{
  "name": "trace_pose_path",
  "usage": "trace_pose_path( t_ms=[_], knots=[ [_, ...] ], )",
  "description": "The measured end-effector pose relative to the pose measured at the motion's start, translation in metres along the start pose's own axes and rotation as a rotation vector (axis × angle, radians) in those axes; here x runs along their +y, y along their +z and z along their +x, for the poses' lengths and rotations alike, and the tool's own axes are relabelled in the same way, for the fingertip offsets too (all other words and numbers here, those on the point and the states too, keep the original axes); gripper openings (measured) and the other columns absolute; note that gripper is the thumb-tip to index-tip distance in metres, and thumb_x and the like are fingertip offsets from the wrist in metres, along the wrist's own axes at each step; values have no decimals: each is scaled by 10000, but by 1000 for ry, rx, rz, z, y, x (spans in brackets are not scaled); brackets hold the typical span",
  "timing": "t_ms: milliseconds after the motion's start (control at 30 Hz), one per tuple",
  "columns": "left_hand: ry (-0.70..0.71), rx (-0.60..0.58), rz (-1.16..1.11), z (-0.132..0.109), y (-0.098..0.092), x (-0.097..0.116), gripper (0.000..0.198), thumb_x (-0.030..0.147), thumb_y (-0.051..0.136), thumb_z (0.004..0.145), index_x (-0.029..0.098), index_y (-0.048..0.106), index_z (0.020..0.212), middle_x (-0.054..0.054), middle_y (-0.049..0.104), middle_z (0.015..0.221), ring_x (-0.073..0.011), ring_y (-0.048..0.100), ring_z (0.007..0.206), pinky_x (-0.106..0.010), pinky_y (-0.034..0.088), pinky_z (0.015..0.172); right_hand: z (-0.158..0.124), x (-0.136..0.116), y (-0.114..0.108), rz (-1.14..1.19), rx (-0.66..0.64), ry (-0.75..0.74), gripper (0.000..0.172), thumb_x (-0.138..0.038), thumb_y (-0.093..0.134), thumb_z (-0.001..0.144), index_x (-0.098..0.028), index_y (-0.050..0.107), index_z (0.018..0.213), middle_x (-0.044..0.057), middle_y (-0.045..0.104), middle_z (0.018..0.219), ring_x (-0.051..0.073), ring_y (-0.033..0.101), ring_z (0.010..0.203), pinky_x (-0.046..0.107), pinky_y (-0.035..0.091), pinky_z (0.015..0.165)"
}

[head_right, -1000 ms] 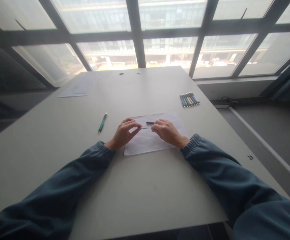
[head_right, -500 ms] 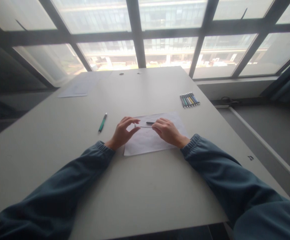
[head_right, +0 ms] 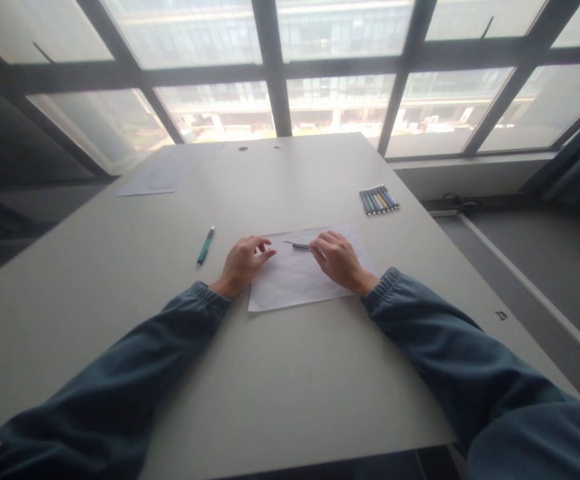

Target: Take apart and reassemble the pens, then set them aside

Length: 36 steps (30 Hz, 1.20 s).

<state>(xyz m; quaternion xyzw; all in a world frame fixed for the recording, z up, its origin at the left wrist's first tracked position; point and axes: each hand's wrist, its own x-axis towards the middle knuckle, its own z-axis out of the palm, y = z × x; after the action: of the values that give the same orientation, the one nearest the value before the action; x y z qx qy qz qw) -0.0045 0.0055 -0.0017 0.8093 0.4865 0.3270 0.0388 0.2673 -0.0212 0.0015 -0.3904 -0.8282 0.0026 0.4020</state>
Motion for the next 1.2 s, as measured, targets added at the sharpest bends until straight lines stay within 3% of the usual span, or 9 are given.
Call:
trace_pose_path(
  t_ms=[200, 633, 1200],
  knots=[
    [73, 26, -24, -1, 2, -3, 46, 265, 722, 852, 221, 712, 863, -28, 717, 810, -205, 614, 728, -350, 478, 717, -1, 1, 1, 7, -12, 0, 178, -204, 517, 989, -215, 669, 897, 66, 657, 856, 218, 566, 831, 361, 450, 787],
    [115, 223, -210, 0, -8, 17, 89, 285, 718, 878, 197, 730, 883, -24, 724, 802, -165, 646, 743, -321, 537, 759, 0, -1, -1, -3, -15, -23, 186, -211, 512, 998, -207, 660, 887, 66, 657, 852, 213, 560, 829, 355, 449, 791],
    [207, 143, -288, -1, -10, 24, 77, 281, 706, 890, 206, 721, 891, -28, 712, 819, -159, 641, 754, -309, 557, 731, 0, -2, -1, 11, -72, -90, 193, -246, 506, 1009, -212, 666, 905, 72, 673, 884, 217, 577, 854, 365, 455, 809]
  ],
)
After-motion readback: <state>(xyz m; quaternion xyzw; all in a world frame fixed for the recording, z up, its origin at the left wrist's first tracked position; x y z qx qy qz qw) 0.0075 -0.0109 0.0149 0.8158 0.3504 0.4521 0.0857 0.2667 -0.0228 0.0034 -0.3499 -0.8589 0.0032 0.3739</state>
